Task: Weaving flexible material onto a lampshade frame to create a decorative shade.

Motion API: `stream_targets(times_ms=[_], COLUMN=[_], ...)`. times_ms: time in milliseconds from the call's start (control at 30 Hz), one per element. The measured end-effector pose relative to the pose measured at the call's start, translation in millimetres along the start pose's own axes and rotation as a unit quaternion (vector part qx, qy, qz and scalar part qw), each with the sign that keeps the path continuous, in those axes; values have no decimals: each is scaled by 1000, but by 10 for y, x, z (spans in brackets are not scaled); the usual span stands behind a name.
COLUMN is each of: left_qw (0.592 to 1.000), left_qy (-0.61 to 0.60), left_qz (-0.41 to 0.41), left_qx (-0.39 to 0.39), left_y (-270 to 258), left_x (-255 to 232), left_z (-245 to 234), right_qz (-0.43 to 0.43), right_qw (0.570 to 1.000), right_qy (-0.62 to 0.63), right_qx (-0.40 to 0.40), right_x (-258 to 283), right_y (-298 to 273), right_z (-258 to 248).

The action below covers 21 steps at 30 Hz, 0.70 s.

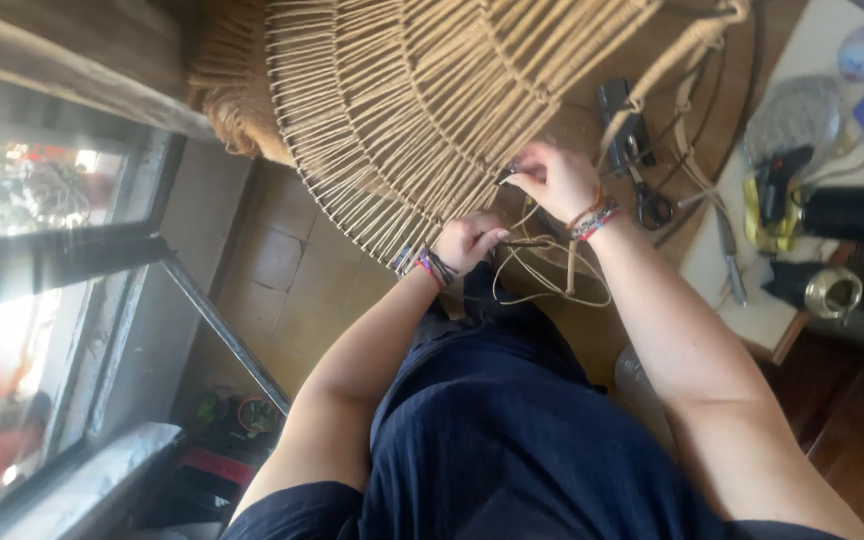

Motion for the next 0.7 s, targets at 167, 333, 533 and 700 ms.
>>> stream_targets(times_ms=[167,333,533,700], left_qw=[984,983,951,812], left_qy=[-61,-61,-32,-315], left_qz=[-168,-154,-308,-478], left_qx=[-9,-75,4,108], left_y=[-39,-18,-467,-598], left_x=[11,-226,-82,-721], left_z=[35,18,318,985], right_qz=[-14,175,74,27], right_qw=[961,978,945,941], right_qy=[157,35,319,305], right_qx=[-227,-106,-6,143], right_x=[-10,-794,-491,-352], right_y=[-899,-1917,-2585,-2748], right_z=[-340,294,466,639])
Point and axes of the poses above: each hand's wrist, its own y-axis towards the middle knuckle, its own z-axis out of the palm, x = y × z, the point moved 1 cm from there along y, towards the middle knuckle, and after that the axes turned 5 degrees about y, right-handed, at the moved point
